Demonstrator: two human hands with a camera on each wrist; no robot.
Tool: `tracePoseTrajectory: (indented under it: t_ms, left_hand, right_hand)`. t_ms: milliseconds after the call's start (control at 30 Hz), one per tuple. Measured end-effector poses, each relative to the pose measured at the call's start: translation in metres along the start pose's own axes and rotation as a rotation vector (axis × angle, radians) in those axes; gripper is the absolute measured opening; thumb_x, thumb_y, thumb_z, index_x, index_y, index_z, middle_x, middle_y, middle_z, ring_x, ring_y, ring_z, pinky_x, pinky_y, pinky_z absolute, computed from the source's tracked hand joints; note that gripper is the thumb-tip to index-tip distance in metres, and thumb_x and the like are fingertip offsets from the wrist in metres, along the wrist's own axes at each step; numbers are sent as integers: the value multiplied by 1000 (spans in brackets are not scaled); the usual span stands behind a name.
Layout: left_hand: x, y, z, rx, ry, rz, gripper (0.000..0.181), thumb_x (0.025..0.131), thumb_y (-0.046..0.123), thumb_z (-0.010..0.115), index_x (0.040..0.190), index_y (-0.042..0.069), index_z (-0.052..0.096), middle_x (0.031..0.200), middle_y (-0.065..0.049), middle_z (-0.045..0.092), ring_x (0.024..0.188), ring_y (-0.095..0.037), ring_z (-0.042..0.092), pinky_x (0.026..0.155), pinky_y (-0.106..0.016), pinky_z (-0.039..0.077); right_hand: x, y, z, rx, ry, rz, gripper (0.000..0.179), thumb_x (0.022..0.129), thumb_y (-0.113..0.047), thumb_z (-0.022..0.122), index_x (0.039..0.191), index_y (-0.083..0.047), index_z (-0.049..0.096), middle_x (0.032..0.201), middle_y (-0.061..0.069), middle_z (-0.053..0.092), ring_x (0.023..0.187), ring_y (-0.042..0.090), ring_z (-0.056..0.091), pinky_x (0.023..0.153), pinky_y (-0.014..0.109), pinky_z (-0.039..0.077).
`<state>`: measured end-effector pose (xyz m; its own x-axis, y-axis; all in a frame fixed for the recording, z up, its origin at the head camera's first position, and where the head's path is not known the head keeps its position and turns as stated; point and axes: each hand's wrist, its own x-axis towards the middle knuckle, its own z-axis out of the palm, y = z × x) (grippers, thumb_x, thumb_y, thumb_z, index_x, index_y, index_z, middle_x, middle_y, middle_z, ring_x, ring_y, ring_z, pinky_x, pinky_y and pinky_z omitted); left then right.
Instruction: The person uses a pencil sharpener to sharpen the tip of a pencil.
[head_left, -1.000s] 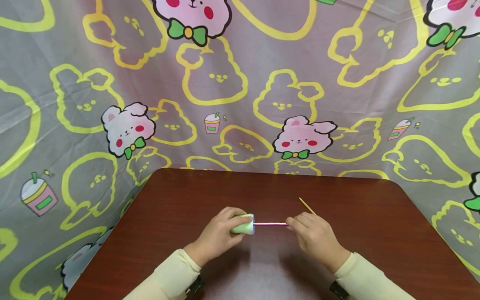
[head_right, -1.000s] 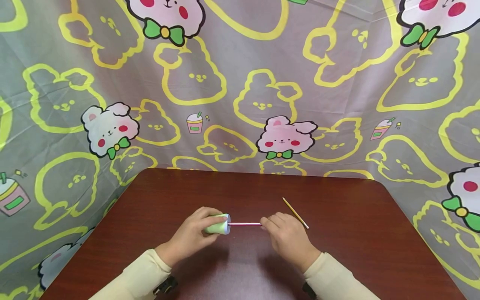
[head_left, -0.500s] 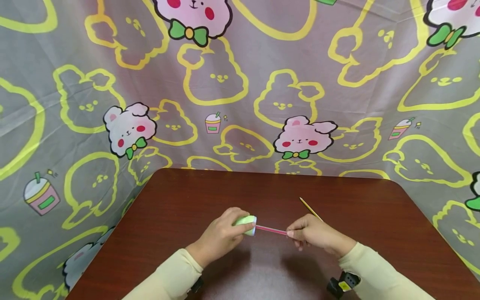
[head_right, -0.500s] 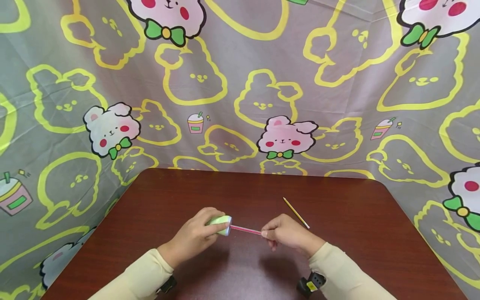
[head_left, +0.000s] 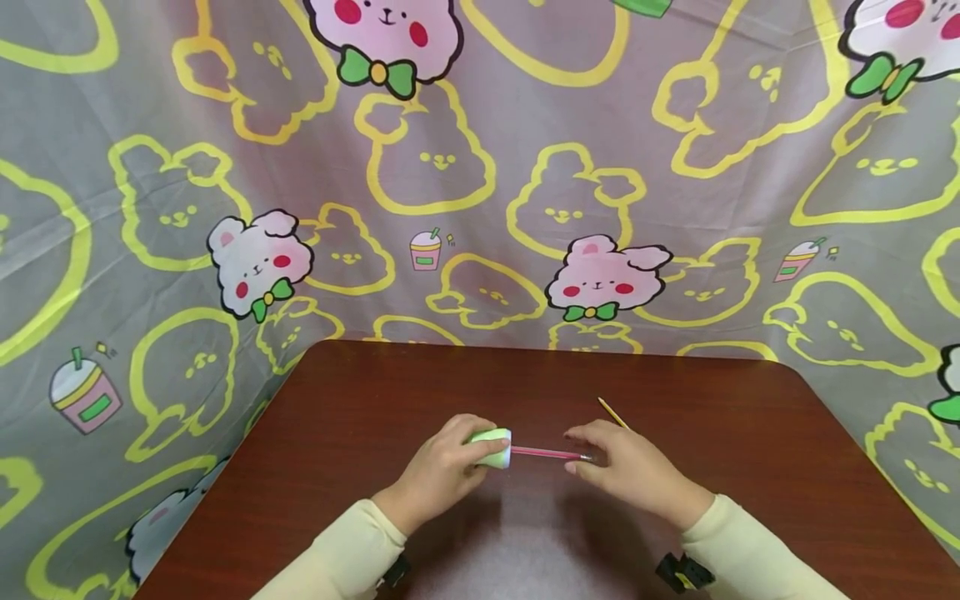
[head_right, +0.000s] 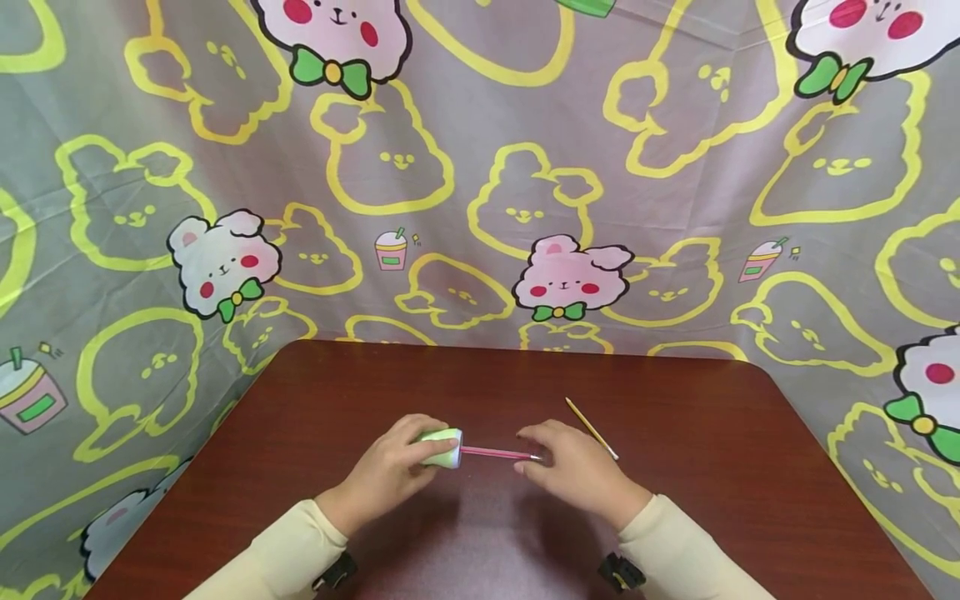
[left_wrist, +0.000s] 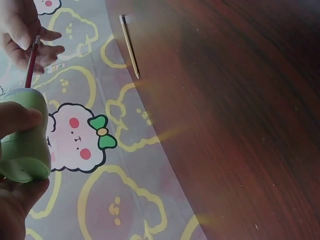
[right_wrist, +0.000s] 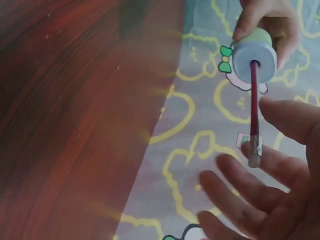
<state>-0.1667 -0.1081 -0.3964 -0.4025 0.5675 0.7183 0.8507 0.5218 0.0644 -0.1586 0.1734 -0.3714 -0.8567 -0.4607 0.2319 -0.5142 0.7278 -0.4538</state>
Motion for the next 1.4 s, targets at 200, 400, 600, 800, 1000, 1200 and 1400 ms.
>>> tracePoseTrajectory:
  t_ms: [200,400,600,800,1000,1200,1400]
  left_hand:
    - [-2,-1,-1,-28,8,-39,51,61,-2,85,107,16,72,106,-8,62,100,-23,59,81,-30,54]
    - [-2,-2,-3,-55,33,-68,49,61,-2,85,106,14,73,106,-8,63,99,-23,59,81,-30,54]
    - [-1,-3,-4,-75,32,-97,51,62,-2,84,109,13,72,106,-7,64,98,-22,60,81,-30,53]
    - [-1,-1,-4,-126,6,-149,52,62,-4,83,109,13,72,106,-6,64,98,-22,60,79,-30,53]
    - [-1,3,-6,-195,-17,-224,51,62,-5,83,109,12,73,106,-5,65,98,-21,60,80,-31,53]
    - [-1,3,-4,-163,-2,-177,50,61,-5,83,107,11,73,105,-7,65,97,-22,60,79,-31,53]
    - [-2,-1,-2,-46,35,3,52,58,-6,82,105,14,74,104,-8,62,98,-23,59,80,-28,53]
  right_hand:
    - [-5,1,7,-175,198,-110,48,76,-29,81,118,-14,67,111,-3,65,95,15,65,76,38,53]
    - [-6,10,14,-237,400,-323,44,75,-30,81,112,-11,69,104,-2,66,90,15,65,71,36,53]
    - [-4,17,19,-213,503,-445,42,97,-45,50,104,-9,71,95,-3,68,84,14,66,70,34,52]
    - [0,19,22,-206,571,-520,43,101,-41,44,91,-9,71,83,-5,67,74,12,63,65,31,50]
    - [2,20,27,-291,669,-632,36,102,-29,47,85,-6,70,76,-2,64,66,14,59,58,30,49]
    - [0,17,27,-284,624,-582,38,102,-27,44,81,-8,69,68,-3,63,59,12,56,51,29,46]
    - [-3,10,14,98,161,-230,12,88,-15,68,83,-7,73,70,-3,67,64,6,61,58,27,51]
